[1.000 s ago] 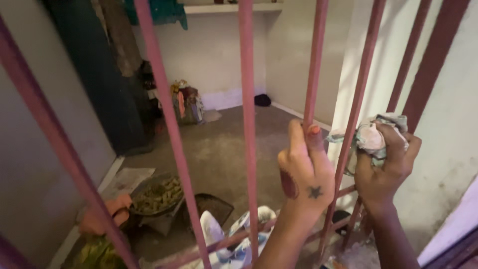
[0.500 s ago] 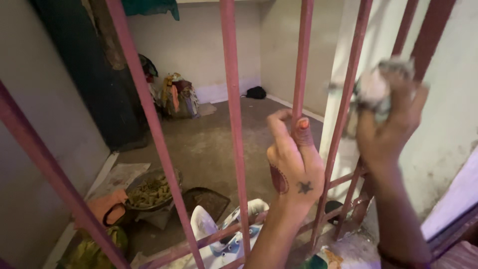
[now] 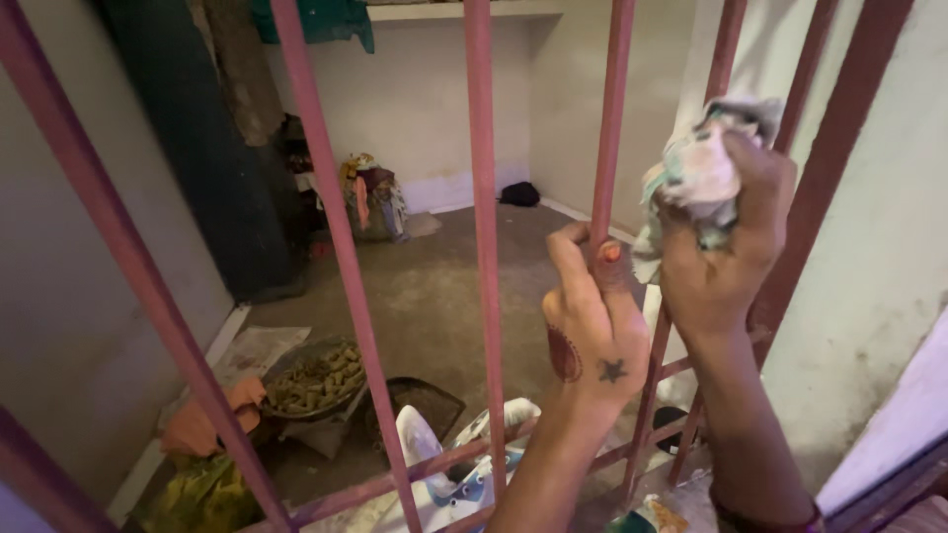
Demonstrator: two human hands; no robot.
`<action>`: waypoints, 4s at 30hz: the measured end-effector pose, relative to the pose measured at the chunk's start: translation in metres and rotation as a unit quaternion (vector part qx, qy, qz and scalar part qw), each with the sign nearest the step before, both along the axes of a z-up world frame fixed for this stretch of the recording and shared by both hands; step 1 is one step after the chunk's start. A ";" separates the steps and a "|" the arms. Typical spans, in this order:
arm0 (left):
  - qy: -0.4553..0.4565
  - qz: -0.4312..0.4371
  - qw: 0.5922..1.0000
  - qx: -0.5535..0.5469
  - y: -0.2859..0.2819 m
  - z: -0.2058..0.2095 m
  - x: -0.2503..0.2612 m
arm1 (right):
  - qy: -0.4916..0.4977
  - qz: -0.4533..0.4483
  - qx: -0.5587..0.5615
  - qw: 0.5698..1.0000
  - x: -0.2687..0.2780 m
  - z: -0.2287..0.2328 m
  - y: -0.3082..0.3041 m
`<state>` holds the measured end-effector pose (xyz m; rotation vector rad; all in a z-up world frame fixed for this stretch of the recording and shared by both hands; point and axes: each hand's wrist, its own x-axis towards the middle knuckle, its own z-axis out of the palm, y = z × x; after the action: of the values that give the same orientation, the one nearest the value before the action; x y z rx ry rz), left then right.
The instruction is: The person wipes the vertical metal bars of a gate or divider using a cloth, moving the cloth up and down the length of the bars.
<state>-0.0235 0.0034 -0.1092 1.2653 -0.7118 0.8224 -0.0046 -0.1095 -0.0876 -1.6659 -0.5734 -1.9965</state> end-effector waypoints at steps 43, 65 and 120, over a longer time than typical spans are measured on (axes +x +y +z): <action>-0.308 0.482 0.802 0.171 0.088 0.040 -0.047 | 0.121 -0.035 0.062 0.990 -0.012 -0.031 0.008; 0.013 0.146 0.989 0.025 0.082 0.020 -0.023 | 0.136 0.047 0.034 0.989 -0.034 -0.059 0.087; -0.132 0.283 0.950 0.006 0.147 0.027 -0.025 | 0.033 0.069 -0.074 0.994 -0.015 0.059 0.133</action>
<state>-0.0480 0.1502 -0.0822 1.4068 -0.5647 1.4806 -0.0194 0.0236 -0.0287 -1.7222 -0.8067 -1.8319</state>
